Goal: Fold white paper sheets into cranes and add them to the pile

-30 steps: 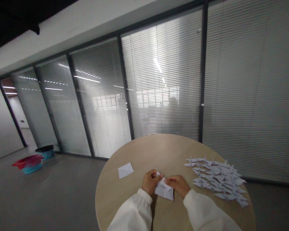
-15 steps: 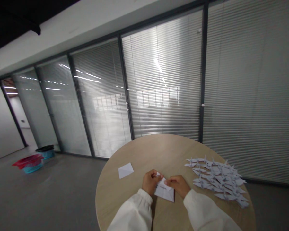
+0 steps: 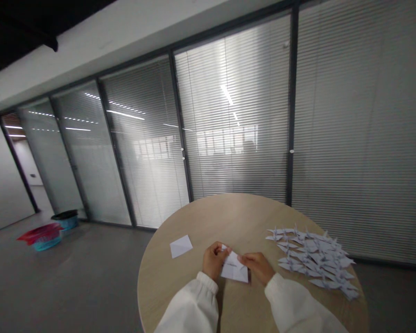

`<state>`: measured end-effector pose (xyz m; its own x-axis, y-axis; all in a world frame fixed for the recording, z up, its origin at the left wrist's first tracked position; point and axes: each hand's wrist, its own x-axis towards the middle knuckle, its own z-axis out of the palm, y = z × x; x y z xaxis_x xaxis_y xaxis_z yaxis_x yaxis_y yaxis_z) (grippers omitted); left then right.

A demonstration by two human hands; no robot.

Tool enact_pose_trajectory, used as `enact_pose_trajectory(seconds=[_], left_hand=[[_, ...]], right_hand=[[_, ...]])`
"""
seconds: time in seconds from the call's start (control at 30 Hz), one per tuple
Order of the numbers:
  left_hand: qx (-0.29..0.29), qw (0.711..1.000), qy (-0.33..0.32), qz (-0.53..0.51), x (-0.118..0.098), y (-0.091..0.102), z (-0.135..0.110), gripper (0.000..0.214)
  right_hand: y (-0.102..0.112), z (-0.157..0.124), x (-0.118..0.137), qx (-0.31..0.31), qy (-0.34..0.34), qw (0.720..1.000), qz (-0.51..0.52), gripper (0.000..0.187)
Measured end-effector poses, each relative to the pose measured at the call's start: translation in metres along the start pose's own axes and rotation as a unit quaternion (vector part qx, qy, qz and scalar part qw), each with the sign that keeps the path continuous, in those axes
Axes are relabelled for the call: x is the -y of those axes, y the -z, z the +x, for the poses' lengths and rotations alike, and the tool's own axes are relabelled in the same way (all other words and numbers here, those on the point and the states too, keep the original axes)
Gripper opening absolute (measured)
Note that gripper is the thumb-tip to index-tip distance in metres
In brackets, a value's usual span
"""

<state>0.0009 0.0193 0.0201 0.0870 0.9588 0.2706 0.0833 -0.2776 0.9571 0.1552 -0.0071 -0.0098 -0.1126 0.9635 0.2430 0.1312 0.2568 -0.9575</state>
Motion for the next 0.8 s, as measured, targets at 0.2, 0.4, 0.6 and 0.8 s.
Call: enact_pose_trajectory(seconds=[0.2, 0.4, 0.6, 0.8], left_hand=[[0.03, 0.999, 0.01, -0.025, 0.002, 0.0, 0.001, 0.024], [0.05, 0.998, 0.006, -0.024, 0.009, 0.0, 0.0, 0.026], [0.035, 0.999, 0.011, -0.026, 0.006, -0.002, -0.002, 0.026], [0.046, 0.997, -0.008, -0.055, 0.006, -0.003, -0.002, 0.031]], right_hand=[[0.001, 0.001, 0.0, -0.004, 0.013, 0.999, -0.03, 0.041], [0.001, 0.0, 0.004, -0.002, 0.01, 0.999, -0.045, 0.042], [0.0, -0.002, 0.009, -0.005, 0.017, 0.999, -0.051, 0.042], [-0.001, -0.002, 0.009, -0.023, 0.022, 0.996, -0.081, 0.042]])
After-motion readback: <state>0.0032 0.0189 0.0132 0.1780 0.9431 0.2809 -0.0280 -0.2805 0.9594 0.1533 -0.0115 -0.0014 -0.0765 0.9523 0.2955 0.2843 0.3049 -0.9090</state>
